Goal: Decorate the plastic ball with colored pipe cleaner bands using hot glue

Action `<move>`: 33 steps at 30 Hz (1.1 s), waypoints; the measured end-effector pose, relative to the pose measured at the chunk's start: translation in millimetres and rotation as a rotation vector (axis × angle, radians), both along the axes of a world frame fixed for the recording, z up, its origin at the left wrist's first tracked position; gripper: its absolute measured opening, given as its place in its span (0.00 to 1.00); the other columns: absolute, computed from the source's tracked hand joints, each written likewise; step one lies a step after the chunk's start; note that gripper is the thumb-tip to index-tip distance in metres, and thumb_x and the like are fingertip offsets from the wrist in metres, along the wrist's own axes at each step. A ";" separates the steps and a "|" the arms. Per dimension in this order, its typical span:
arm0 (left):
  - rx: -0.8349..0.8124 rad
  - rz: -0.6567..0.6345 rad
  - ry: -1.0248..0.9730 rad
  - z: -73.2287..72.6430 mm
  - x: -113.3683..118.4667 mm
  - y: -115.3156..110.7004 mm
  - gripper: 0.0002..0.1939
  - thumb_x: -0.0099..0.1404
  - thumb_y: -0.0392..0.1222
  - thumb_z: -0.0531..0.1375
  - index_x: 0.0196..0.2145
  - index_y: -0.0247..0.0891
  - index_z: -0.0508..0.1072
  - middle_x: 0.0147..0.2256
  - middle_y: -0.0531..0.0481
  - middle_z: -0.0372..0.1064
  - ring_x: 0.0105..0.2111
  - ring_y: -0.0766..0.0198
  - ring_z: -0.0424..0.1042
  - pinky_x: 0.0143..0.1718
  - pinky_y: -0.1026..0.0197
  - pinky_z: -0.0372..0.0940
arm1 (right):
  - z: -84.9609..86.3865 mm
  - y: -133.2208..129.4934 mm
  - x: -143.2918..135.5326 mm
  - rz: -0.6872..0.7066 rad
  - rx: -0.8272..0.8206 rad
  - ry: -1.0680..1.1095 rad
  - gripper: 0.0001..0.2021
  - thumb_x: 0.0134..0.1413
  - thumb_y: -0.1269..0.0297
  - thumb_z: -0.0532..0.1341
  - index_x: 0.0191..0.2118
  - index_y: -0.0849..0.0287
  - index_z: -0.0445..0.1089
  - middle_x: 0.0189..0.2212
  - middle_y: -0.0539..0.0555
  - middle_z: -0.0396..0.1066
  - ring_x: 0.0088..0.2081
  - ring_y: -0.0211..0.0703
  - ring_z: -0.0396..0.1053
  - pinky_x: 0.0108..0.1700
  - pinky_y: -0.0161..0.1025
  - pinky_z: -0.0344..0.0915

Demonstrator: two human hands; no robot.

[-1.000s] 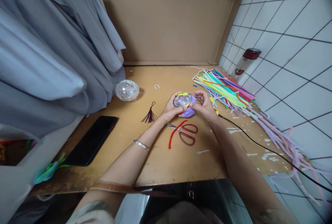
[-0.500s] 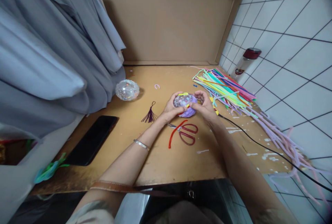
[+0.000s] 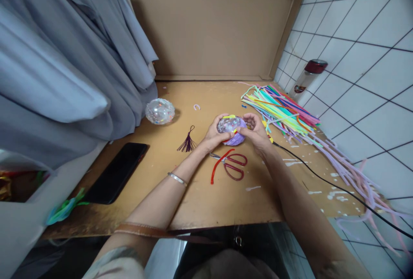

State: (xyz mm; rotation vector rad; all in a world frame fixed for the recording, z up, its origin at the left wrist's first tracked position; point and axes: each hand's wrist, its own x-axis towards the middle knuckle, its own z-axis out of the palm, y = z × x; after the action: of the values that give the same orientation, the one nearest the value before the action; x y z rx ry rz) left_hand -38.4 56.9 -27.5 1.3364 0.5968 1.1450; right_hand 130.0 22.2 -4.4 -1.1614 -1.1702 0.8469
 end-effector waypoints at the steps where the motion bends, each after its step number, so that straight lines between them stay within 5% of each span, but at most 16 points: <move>1: 0.003 0.001 0.002 -0.3 -0.1 0.2 0.45 0.42 0.53 0.76 0.57 0.40 0.67 0.54 0.43 0.70 0.54 0.50 0.71 0.58 0.53 0.64 | 0.3 -0.1 0.2 0.004 -0.008 0.003 0.28 0.32 0.57 0.72 0.42 0.50 0.62 0.45 0.52 0.70 0.50 0.50 0.68 0.60 0.53 0.63; 33: -0.031 -0.009 -0.009 2.3 -0.4 -0.5 0.47 0.40 0.52 0.77 0.57 0.41 0.66 0.53 0.44 0.70 0.52 0.52 0.71 0.57 0.54 0.64 | -0.3 -1.9 -5.1 0.018 -0.069 0.043 0.25 0.32 0.57 0.70 0.40 0.50 0.63 0.38 0.49 0.72 0.43 0.48 0.70 0.47 0.47 0.69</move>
State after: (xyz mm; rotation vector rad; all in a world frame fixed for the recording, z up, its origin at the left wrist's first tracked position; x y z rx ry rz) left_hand -38.8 56.3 -25.2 1.3058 0.5994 1.1291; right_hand 124.8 20.3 -4.7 -1.1845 -1.1248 0.9277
